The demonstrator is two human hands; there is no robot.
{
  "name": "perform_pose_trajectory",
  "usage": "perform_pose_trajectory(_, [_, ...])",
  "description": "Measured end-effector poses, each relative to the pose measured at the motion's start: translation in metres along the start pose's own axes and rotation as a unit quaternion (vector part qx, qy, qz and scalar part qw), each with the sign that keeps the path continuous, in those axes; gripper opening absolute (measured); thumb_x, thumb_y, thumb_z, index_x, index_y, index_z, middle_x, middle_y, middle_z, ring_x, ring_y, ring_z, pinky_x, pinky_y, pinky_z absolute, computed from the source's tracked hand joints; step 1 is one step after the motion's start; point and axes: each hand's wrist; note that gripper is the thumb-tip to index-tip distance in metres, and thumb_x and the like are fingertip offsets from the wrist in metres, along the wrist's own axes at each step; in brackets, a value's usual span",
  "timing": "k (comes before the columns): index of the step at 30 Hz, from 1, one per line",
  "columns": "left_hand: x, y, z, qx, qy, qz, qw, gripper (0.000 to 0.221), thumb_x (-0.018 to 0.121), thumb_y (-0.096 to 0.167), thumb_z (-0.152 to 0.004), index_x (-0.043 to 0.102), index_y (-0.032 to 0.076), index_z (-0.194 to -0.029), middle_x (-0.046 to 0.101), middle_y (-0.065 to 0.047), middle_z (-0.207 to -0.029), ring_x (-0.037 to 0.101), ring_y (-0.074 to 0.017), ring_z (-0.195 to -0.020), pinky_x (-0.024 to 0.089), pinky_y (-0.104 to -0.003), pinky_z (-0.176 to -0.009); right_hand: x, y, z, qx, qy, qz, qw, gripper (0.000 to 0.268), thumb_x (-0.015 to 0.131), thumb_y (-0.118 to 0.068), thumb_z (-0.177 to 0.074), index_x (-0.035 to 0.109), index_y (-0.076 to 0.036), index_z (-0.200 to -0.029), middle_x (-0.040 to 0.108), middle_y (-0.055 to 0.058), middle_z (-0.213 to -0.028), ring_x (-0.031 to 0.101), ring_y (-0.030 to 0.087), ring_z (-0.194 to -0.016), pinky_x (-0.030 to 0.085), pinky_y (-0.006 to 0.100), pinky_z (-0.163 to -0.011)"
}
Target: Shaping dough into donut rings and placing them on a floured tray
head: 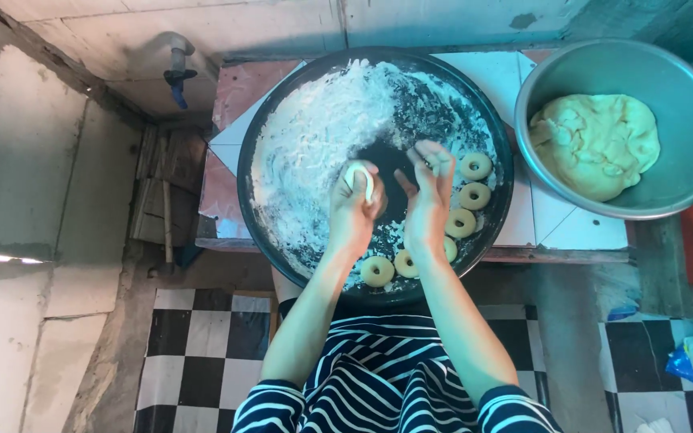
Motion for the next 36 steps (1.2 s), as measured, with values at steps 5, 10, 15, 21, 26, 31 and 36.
perform_pose_trajectory(5, [0.005,0.008,0.002,-0.068,-0.055,0.041,0.995,0.04,0.045,0.043,-0.106,0.067,0.009,-0.1,0.066,-0.014,-0.117,0.063,-0.02,-0.095,0.048,-0.032,-0.091,-0.01,0.008,0.007,0.018,-0.003,0.007,1.0,0.025,0.042,-0.011,-0.109,0.05,-0.014,-0.132,0.048,0.013,-0.136,0.047,0.03,-0.133,0.042,0.054,-0.103])
perform_pose_trajectory(10, [0.006,0.01,0.006,-0.028,-0.036,-0.062,0.997,0.025,0.054,0.003,-0.104,0.066,0.0,-0.126,0.068,-0.028,-0.124,0.072,-0.0314,-0.105,0.058,-0.039,-0.097,-0.007,0.001,0.019,0.0,-0.054,0.09,0.994,0.024,0.037,-0.014,-0.109,0.05,-0.01,-0.13,0.05,0.016,-0.133,0.048,0.035,-0.134,0.041,0.056,-0.105])
perform_pose_trajectory(15, [-0.011,0.001,0.0,0.019,0.058,0.012,0.998,0.02,0.045,0.014,-0.11,0.062,0.002,-0.111,0.064,-0.015,-0.076,0.066,-0.0188,-0.069,0.052,-0.025,-0.067,0.003,-0.013,0.035,-0.08,-0.16,0.22,0.959,0.045,0.041,-0.027,-0.111,0.042,-0.011,-0.153,0.041,0.018,-0.154,0.033,0.037,-0.15,0.023,0.059,-0.122])
perform_pose_trajectory(21, [0.034,0.036,0.032,0.019,-0.193,-0.215,0.957,0.126,0.012,0.099,-0.079,0.004,0.011,-0.169,-0.004,-0.018,-0.176,-0.014,-0.043,-0.159,-0.019,-0.063,-0.123,0.006,-0.003,0.017,-0.079,-0.216,0.216,0.949,0.052,0.045,-0.009,-0.11,0.03,0.009,-0.156,0.029,0.036,-0.161,0.022,0.05,-0.151,0.014,0.06,-0.125])
perform_pose_trajectory(26, [0.001,0.038,0.024,0.082,-0.125,-0.192,0.97,0.091,0.033,0.079,-0.098,0.025,0.018,-0.165,0.017,-0.015,-0.174,0.007,-0.0358,-0.161,-0.006,-0.064,-0.124,-0.021,0.016,0.001,-0.05,-0.123,0.233,0.963,0.025,0.046,-0.001,-0.108,0.062,0.001,-0.127,0.06,0.015,-0.109,0.056,0.023,-0.099,0.041,0.04,-0.091])
perform_pose_trajectory(31, [-0.009,0.042,0.027,0.028,-0.107,-0.239,0.965,0.059,0.044,0.052,-0.109,0.053,0.007,-0.146,0.049,-0.017,-0.155,0.039,-0.0346,-0.151,0.034,-0.056,-0.117,-0.039,0.039,-0.013,0.052,-0.031,0.137,0.989,0.021,0.048,-0.01,-0.11,0.066,0.001,-0.111,0.057,0.007,-0.076,0.047,0.008,-0.055,0.036,0.024,-0.053])
perform_pose_trajectory(36, [-0.018,0.03,0.023,0.001,-0.018,-0.216,0.976,0.052,0.048,0.043,-0.111,0.053,0.004,-0.145,0.045,-0.026,-0.152,0.033,-0.0448,-0.15,0.03,-0.064,-0.118,-0.02,0.014,-0.012,0.254,-0.221,-0.193,0.921,0.081,0.044,-0.062,-0.101,0.04,0.002,-0.15,0.06,0.014,-0.096,0.059,0.019,-0.079,0.045,0.031,-0.061])
Point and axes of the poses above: each hand's wrist, its own z-axis away from the middle knuckle, its own x-axis out of the palm, y = z × x
